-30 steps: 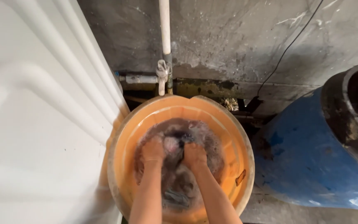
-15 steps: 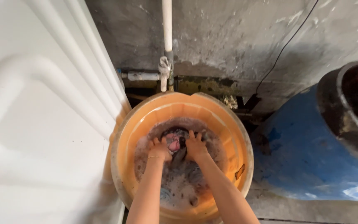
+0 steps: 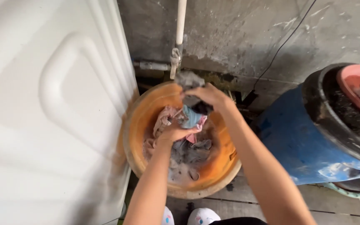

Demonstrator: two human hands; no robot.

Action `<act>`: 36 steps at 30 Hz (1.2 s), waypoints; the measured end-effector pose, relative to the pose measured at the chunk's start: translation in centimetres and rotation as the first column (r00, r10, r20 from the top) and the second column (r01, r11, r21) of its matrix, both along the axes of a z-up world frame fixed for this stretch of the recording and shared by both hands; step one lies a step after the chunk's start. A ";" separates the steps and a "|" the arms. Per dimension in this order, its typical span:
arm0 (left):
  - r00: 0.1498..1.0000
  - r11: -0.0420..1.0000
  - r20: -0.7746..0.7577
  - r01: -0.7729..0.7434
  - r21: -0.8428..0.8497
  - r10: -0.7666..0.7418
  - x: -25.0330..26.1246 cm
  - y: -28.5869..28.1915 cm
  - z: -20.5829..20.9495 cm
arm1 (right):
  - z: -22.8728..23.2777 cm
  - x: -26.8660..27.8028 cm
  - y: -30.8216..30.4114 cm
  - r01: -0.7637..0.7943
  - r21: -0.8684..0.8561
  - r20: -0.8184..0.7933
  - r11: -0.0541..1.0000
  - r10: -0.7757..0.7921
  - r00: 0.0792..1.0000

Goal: Washing clothes by hand using a plastic wash bucket and soap water.

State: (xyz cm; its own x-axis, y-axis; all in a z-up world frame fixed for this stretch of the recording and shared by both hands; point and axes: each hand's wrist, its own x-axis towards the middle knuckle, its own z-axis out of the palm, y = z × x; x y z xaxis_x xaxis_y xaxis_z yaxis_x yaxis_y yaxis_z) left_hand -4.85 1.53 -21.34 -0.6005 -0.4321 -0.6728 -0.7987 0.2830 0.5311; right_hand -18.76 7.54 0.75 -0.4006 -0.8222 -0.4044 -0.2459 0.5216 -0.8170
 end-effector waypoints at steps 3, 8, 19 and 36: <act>0.955 0.946 -0.141 -0.222 0.237 0.260 1.3 -2.0 -0.7 | 3.9 1.8 0.6 -0.140 0.082 -0.087 0.987 0.147 0.985; 0.703 0.635 -0.189 -0.449 0.629 0.685 5.3 -4.0 -4.3 | -5.1 3.3 0.1 -0.149 -0.123 0.041 0.981 0.155 0.987; 0.778 0.805 -0.211 -0.585 0.098 0.591 5.9 -2.4 -3.9 | -19.1 1.8 1.3 -0.250 0.173 0.008 0.953 0.253 0.967; 0.894 0.677 -0.198 -0.436 -0.594 0.402 5.3 -0.9 -5.5 | -25.4 -0.9 -2.9 -0.478 0.563 -0.132 0.674 0.644 0.754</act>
